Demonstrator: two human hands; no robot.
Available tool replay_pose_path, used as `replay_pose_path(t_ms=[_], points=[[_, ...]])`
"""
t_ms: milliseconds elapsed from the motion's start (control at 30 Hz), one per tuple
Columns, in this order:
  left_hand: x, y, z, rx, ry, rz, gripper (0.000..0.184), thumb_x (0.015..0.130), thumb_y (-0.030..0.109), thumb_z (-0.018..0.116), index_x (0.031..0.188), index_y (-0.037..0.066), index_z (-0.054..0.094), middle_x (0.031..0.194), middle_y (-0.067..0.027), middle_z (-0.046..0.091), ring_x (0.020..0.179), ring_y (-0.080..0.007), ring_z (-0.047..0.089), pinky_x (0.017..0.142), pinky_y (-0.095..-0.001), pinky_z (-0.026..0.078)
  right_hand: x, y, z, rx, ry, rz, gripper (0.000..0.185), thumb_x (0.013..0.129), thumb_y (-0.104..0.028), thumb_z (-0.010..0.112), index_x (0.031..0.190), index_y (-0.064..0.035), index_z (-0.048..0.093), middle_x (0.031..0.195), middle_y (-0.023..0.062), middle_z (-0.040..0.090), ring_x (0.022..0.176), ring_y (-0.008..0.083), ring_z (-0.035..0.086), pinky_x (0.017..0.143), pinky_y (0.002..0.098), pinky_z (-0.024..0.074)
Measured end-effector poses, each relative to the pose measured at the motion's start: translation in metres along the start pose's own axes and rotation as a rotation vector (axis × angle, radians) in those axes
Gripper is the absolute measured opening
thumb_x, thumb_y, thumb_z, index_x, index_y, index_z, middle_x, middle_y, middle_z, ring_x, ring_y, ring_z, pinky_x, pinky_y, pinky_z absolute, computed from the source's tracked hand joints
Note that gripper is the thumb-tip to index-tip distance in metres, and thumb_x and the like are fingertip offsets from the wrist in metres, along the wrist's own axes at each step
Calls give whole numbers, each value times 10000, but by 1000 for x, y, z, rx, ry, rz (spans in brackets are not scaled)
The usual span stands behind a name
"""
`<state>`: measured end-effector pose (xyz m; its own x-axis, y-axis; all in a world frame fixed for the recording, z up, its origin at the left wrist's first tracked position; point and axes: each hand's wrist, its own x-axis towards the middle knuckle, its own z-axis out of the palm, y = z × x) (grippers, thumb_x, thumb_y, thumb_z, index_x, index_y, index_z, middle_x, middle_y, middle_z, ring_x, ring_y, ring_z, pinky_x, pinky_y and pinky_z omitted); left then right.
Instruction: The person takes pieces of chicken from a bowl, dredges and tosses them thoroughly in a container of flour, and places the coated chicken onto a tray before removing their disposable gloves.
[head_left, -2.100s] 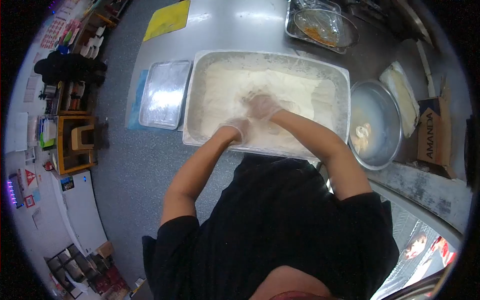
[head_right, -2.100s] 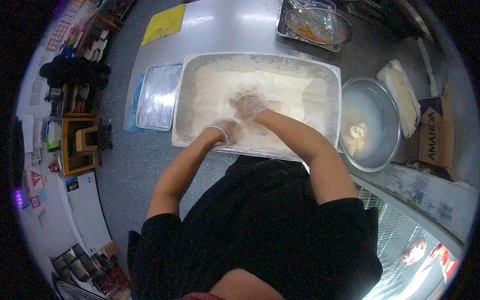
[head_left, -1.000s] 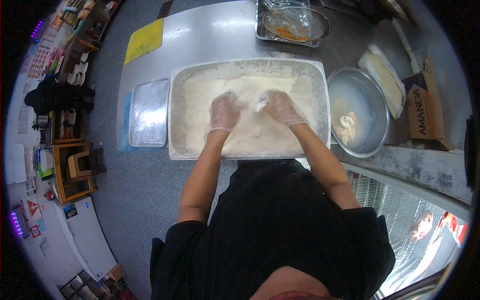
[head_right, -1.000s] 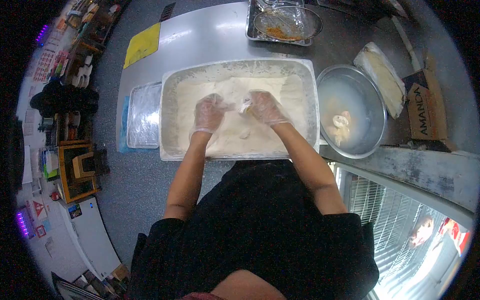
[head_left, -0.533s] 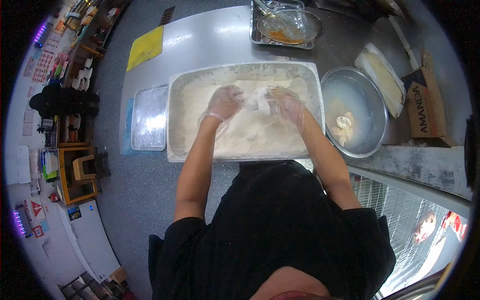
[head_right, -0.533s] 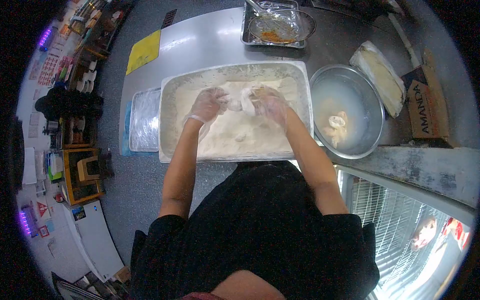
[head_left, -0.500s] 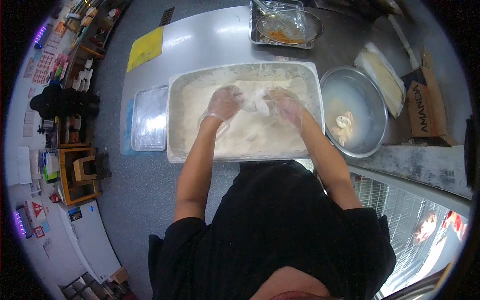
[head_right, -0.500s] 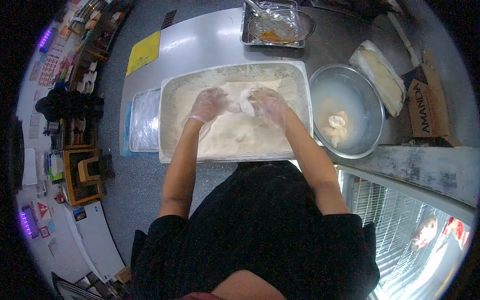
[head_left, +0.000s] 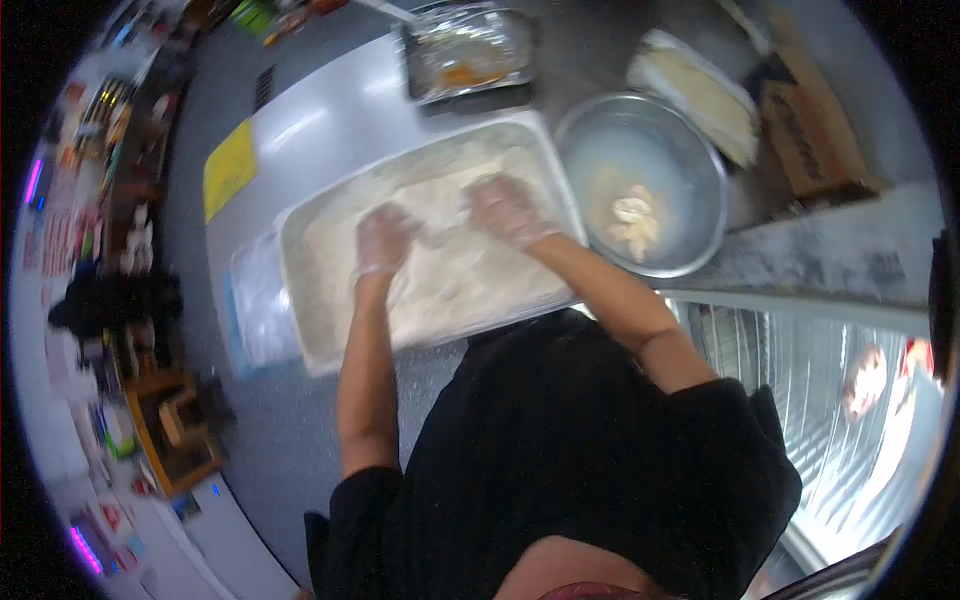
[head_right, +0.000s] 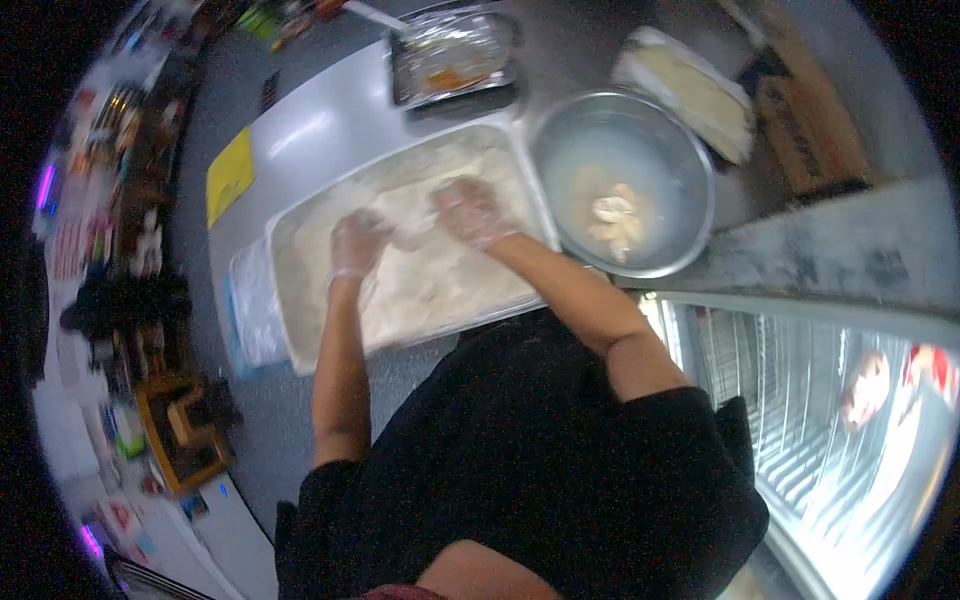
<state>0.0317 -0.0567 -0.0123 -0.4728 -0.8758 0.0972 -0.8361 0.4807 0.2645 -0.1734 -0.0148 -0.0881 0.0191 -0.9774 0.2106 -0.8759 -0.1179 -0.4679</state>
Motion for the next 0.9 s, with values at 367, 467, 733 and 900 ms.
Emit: replay_pose_path(t_ms=[367, 467, 733, 900], points=[[30, 109, -11, -377, -14, 212, 139, 759, 189, 603, 828, 70, 590, 824, -99, 599, 751, -252, 573, 668, -320, 444, -57, 27, -236, 106, 49, 129, 340, 722, -366, 619, 904, -79, 636, 886, 122, 618, 831, 282, 580, 765, 366, 452], [42, 163, 0, -388, -21, 387, 164, 762, 180, 608, 885, 74, 582, 840, -81, 586, 787, -242, 558, 714, -321, 438, -86, 64, -239, -83, -57, 307, 270, 737, -292, 603, 883, -67, 634, 902, 149, 610, 851, 311, 580, 759, 378, 458], [56, 238, 110, 20, -90, 775, 146, 767, 143, 495, 870, 106, 591, 864, -80, 588, 813, -216, 578, 718, -324, 458, -135, 134, -219, -57, 19, 593, 197, 757, -132, 522, 887, -17, 616, 961, 207, 591, 925, 345, 556, 823, 397, 434], [59, 226, 100, -400, -148, 602, 145, 771, 103, 521, 898, 88, 590, 926, -84, 604, 822, -202, 588, 738, -316, 457, -137, 115, -246, 75, 157, 588, 217, 777, -132, 546, 956, -37, 624, 964, 196, 597, 925, 333, 563, 814, 379, 433]])
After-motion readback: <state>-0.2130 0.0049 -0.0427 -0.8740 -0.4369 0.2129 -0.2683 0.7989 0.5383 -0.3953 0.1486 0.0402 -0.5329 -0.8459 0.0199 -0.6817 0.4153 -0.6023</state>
